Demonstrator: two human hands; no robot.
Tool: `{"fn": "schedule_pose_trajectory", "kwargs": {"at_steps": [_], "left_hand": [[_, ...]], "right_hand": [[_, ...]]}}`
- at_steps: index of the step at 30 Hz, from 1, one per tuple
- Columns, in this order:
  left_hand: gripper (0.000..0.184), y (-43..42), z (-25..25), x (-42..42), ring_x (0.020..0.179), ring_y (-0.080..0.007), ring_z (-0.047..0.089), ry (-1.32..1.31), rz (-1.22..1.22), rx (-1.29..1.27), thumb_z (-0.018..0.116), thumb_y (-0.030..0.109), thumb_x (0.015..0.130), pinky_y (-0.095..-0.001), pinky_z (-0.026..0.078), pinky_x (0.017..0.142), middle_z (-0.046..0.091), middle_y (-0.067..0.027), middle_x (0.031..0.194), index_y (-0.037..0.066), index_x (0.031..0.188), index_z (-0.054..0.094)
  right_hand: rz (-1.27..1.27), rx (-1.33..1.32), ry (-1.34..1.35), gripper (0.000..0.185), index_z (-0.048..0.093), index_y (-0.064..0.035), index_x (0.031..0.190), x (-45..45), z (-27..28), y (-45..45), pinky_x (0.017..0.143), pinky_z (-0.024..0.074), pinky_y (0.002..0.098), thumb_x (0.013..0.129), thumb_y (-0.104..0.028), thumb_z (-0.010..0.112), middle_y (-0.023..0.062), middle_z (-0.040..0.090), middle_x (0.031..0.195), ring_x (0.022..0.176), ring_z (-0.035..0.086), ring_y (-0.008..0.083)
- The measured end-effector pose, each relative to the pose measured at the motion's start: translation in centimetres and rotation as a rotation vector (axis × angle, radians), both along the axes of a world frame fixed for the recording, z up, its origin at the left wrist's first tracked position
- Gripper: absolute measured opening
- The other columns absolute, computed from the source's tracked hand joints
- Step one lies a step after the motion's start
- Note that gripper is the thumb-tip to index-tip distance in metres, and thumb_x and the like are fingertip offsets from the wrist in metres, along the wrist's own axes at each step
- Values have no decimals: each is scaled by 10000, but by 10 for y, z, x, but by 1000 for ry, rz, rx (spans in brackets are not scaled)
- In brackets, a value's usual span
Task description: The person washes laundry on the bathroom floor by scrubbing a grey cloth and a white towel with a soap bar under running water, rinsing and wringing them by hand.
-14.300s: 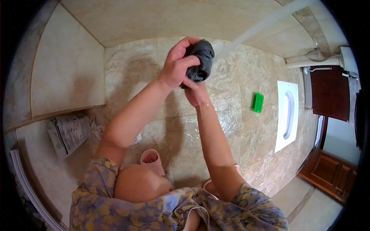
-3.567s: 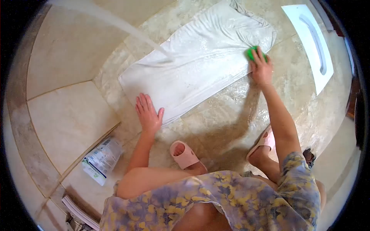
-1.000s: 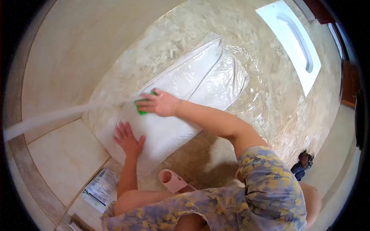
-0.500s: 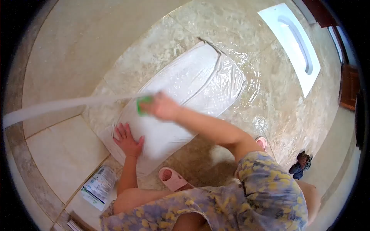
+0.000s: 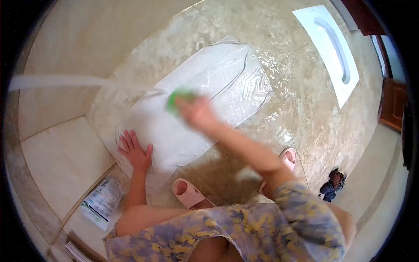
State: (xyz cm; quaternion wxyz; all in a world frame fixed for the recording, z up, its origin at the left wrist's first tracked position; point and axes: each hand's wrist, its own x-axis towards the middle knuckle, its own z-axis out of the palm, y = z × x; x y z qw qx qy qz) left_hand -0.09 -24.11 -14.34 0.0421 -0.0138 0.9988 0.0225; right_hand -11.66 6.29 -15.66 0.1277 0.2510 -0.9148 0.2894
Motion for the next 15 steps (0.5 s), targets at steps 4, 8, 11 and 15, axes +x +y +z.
{"fn": "schedule_pose_trajectory", "kwargs": {"at_steps": [4,8,11,15], "left_hand": [[930,-21,5,16,1430,-413,79,-38,-21,-21,549,601,802,-687,63,1047,107,-160,1570,97,1499,195],[917,-20,10,12,1427,-417,82,-25,-24,-1,560,589,807,-687,59,1050,113,-161,1568,101,1497,202],[861,2,4,-2,1425,-421,91,-48,16,-57,576,528,827,-693,66,1047,132,-165,1562,106,1491,226],[739,43,0,-7,1425,-389,140,57,-122,58,561,404,865,-661,94,1071,165,-157,1555,121,1480,267]], "right_hand": [[357,-8,-317,439,551,-166,1266,54,-18,11,1002,379,493,828,-151,550,130,548,1287,1192,499,299],[-201,389,68,410,576,-122,1243,-16,5,219,860,456,435,846,-214,624,164,622,1138,949,602,285],[-385,394,209,430,586,-134,1234,-33,18,247,821,475,435,817,-213,653,172,628,1118,881,618,288],[-22,164,-138,487,563,-146,1251,44,13,57,931,378,518,766,-113,601,137,608,1159,983,574,307]]}}
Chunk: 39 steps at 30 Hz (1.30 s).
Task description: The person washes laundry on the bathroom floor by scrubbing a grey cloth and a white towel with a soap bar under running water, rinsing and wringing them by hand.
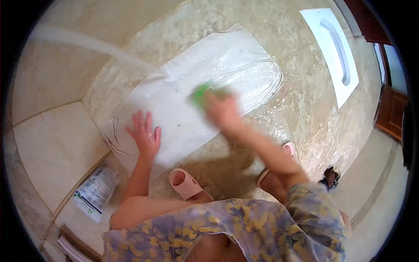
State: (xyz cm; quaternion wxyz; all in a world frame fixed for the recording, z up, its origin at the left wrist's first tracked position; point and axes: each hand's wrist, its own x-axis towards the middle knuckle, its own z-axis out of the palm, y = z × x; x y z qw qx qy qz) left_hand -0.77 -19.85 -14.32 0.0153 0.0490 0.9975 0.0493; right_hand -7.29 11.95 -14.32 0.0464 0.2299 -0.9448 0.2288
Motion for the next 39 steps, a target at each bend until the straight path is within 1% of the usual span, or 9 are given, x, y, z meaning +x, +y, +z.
{"fn": "schedule_pose_trajectory", "kwargs": {"at_steps": [5,6,12,14,20,28,29,35,39], "left_hand": [[630,-7,-1,9,1404,-351,234,-47,-44,36,532,282,875,-625,140,1087,239,-148,1533,138,1456,335],[624,-12,-1,13,1397,-353,249,-18,-42,49,534,286,870,-634,153,1077,258,-150,1526,139,1448,353],[634,1,5,4,1394,-360,254,-30,-20,61,547,316,869,-639,155,1072,256,-155,1527,137,1447,356],[641,7,3,1,1395,-360,252,-13,-15,67,554,324,870,-639,151,1072,257,-156,1526,136,1449,352],[665,6,1,2,1404,-356,227,-30,-4,68,571,340,866,-632,134,1083,240,-144,1534,141,1455,335],[622,4,9,1,1394,-322,266,-67,4,63,557,318,879,-616,147,1089,277,-110,1526,138,1442,363],[614,2,4,1,1397,-311,263,-55,12,124,548,307,885,-608,142,1094,277,-103,1527,135,1443,360],[598,-1,-5,4,1412,-273,247,-22,25,191,513,257,900,-573,116,1118,277,-80,1531,122,1455,334],[624,-10,2,21,1414,-278,241,-52,39,107,522,265,889,-575,122,1117,275,-86,1532,108,1459,321]], "right_hand": [[181,-264,-898,350,573,-168,1225,41,39,-53,968,390,488,885,-245,543,127,552,1276,1151,516,283],[284,-60,-88,367,590,-163,1204,44,-11,5,946,418,461,846,-242,584,127,588,1201,1071,553,297],[-855,452,159,375,614,-126,1207,-39,-14,264,893,447,453,832,-113,622,129,657,1129,890,625,292],[-894,-48,-326,301,624,-93,1150,-48,37,197,851,450,457,860,-173,607,143,651,1061,886,611,292],[464,-203,16,431,569,-189,1240,51,19,-65,1015,360,481,819,-98,549,113,612,1173,1150,527,320],[-561,479,366,410,606,-160,1228,-57,-6,202,725,498,395,823,-109,652,142,676,1046,784,627,296],[-687,-66,-32,390,609,-139,1212,-60,-9,196,726,488,398,826,-145,661,139,671,1004,802,622,288],[254,-5,7,441,597,-184,1211,32,-1,-124,873,430,493,776,-113,579,90,524,1328,1070,540,281],[336,-46,-5,475,589,-216,1204,4,-18,-71,945,420,457,775,-16,546,82,588,1260,1011,587,287]]}}
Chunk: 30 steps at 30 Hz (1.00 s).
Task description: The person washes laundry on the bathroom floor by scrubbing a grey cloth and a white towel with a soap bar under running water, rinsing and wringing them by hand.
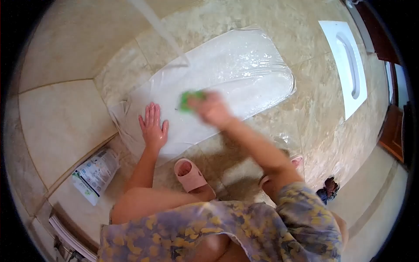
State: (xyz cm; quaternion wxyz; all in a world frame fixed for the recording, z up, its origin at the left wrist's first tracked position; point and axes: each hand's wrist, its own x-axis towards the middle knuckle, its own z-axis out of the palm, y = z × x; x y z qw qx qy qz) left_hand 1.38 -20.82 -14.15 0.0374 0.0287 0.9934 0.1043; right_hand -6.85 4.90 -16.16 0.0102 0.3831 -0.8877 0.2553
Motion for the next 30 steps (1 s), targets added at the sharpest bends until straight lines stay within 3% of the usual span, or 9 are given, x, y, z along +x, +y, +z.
{"fn": "schedule_pose_trajectory", "kwargs": {"at_steps": [6,8,11,16,19,21,23,26,30], "left_hand": [[647,6,4,-8,1415,-290,236,-12,-7,-24,527,284,882,-585,137,1108,272,-106,1530,90,1460,312],[651,12,3,-15,1413,-297,238,9,-15,-35,529,282,879,-588,136,1107,277,-115,1527,80,1459,312],[663,18,5,-16,1409,-309,244,12,-19,-41,538,278,871,-592,134,1106,285,-126,1521,65,1456,311],[669,7,1,-14,1397,-320,264,22,-42,-17,554,284,862,-584,144,1106,298,-134,1512,59,1448,321],[659,12,8,-15,1387,-316,283,-7,2,8,580,276,855,-589,140,1103,312,-136,1504,73,1436,346],[638,9,9,-21,1361,-321,321,14,-3,63,604,244,844,-551,182,1104,353,-144,1475,76,1416,377],[604,-5,-2,-30,1325,-325,362,50,41,195,621,211,834,-507,236,1091,393,-154,1442,74,1385,415],[517,-61,-11,-67,1236,-336,437,174,232,345,626,166,828,-432,346,1027,455,-175,1372,56,1313,484],[442,-137,-22,-83,1139,-350,499,319,297,-133,617,166,838,-419,421,942,493,-202,1304,38,1252,527]], "right_hand": [[-861,399,439,398,594,-101,1237,-114,6,222,796,485,388,876,-266,582,147,621,1153,899,589,304],[-1090,-322,-478,404,588,-100,1236,-124,22,192,802,472,412,870,-270,580,140,625,1142,923,579,310],[-389,-7,165,388,612,-128,1150,-54,36,55,861,427,490,763,-154,599,92,620,1200,1010,569,278],[44,-212,17,466,594,-156,1186,6,-16,19,902,423,480,732,-52,593,62,612,1226,1018,576,277],[-530,97,-214,583,524,-130,1299,-66,12,165,885,442,473,730,-34,607,129,628,1182,849,604,334],[-554,57,224,556,506,-113,1321,-115,-10,266,949,425,459,783,-105,646,147,559,1288,1016,580,381],[-1039,520,-76,581,495,-104,1328,-146,29,270,981,407,452,781,-159,681,149,451,1390,1190,462,415],[-669,-116,101,681,509,-33,1287,-205,25,250,1036,362,464,700,-275,754,219,425,1359,1245,381,435],[-422,231,-146,721,533,-12,1199,-246,46,146,1028,349,531,611,-354,773,186,408,1400,1281,381,382]]}}
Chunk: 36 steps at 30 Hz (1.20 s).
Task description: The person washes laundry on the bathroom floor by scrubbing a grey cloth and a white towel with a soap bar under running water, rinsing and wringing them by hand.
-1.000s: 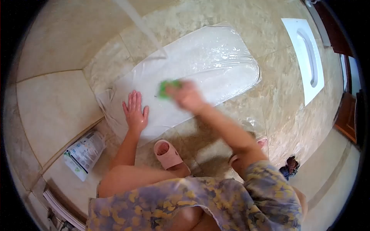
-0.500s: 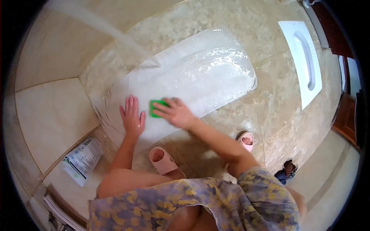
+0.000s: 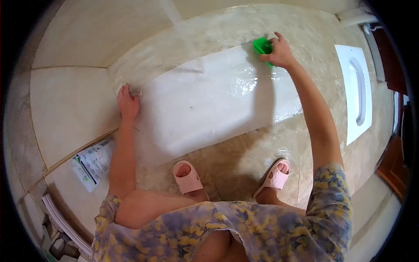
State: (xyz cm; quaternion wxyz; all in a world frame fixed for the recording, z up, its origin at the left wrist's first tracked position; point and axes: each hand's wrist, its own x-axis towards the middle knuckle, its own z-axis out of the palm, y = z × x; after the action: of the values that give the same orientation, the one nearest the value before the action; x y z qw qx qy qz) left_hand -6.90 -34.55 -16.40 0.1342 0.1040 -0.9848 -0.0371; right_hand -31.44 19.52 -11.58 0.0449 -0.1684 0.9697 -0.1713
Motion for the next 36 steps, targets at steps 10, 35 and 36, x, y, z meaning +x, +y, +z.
{"fn": "schedule_pose_trajectory", "kwargs": {"at_steps": [10,35,36], "left_hand": [[223,72,68,123,836,-337,614,-731,54,443,643,232,838,-432,484,755,639,-135,859,62,973,591],[389,188,87,51,1001,-350,560,-486,-381,483,700,229,784,-447,435,872,622,-140,1044,59,1121,605],[459,185,83,49,1042,-362,542,-372,-356,457,721,261,761,-468,415,906,602,-162,1090,48,1144,584]], "right_hand": [[441,222,-852,886,388,-26,1325,63,24,95,985,420,475,602,-320,809,228,536,1196,1156,484,421],[128,159,134,672,447,-12,1232,35,45,148,937,428,458,661,-162,768,221,495,1183,1070,500,398],[195,128,132,602,470,-20,1228,47,43,115,907,433,468,704,-156,732,225,507,1188,1081,499,399]]}}
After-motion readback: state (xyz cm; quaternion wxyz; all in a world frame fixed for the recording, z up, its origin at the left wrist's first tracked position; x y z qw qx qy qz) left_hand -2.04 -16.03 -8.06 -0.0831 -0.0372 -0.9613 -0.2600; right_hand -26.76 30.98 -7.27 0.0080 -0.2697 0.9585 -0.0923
